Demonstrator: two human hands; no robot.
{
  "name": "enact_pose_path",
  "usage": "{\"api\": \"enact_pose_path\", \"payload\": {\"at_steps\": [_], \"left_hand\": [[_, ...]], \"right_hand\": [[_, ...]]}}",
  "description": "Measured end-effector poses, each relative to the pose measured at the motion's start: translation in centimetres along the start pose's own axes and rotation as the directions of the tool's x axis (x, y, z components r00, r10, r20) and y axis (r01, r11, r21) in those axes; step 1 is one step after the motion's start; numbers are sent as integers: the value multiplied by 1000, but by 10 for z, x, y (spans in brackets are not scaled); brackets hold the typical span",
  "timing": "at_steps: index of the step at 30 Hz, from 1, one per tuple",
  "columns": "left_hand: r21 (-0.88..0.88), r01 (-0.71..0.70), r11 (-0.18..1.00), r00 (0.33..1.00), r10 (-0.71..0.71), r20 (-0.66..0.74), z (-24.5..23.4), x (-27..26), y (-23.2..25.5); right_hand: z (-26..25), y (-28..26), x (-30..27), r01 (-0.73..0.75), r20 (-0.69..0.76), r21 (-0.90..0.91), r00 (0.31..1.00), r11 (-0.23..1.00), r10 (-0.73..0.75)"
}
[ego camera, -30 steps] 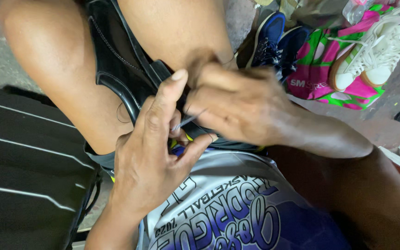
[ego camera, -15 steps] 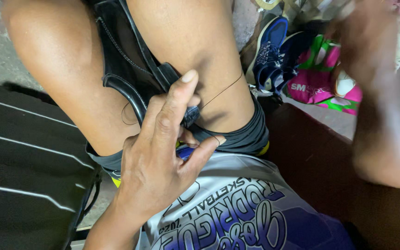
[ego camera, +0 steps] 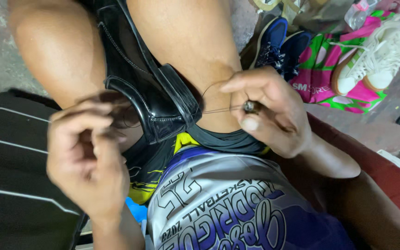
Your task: The person is sitting on the floor and sewing a black shoe using a needle and thread. They repeatedly push the needle through the shoe's upper material and pull the thread tight to secure the stitches.
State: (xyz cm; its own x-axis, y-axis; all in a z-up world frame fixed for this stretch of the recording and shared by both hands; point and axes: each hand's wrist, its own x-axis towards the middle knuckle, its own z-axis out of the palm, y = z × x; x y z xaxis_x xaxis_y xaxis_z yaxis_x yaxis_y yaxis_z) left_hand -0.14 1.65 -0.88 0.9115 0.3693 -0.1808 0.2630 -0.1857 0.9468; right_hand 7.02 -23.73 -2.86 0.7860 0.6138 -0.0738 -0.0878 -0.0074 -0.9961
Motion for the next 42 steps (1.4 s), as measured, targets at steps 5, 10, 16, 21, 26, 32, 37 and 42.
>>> {"api": "enact_pose_path", "payload": {"at_steps": [5,10,16,21,26,32,37,42], "left_hand": [[144,-16,989,919,-42,392,-4,14,-33],[28,-129,991,882,102,460,-3,26,-40],[-100,-141,985,979,153,132,-12,1,-54],[-400,22,916,978,-103,-181,-57,-11,-89],[-264,131,955,924,-215,-317,-63,-12,-103],[363,-310,879,942,336,-11,-41,-3,-42],[141,-350,926,857,256,447,-2,21,-39],[2,-347,938,759,279,588,17,41,-54]], "right_hand": [[18,4,2,-82,52,-332,993,940,105],[34,13,14,5,-45,-512,998,859,-32],[35,19,10,-44,-68,-498,998,866,12],[41,24,12,-75,-91,-465,995,882,36],[35,27,5,-101,-83,-339,994,935,77],[33,30,4,-98,-90,-385,994,918,68],[28,34,1,-120,-125,-470,990,874,68],[17,42,2,-163,-192,-530,979,832,70]]}}
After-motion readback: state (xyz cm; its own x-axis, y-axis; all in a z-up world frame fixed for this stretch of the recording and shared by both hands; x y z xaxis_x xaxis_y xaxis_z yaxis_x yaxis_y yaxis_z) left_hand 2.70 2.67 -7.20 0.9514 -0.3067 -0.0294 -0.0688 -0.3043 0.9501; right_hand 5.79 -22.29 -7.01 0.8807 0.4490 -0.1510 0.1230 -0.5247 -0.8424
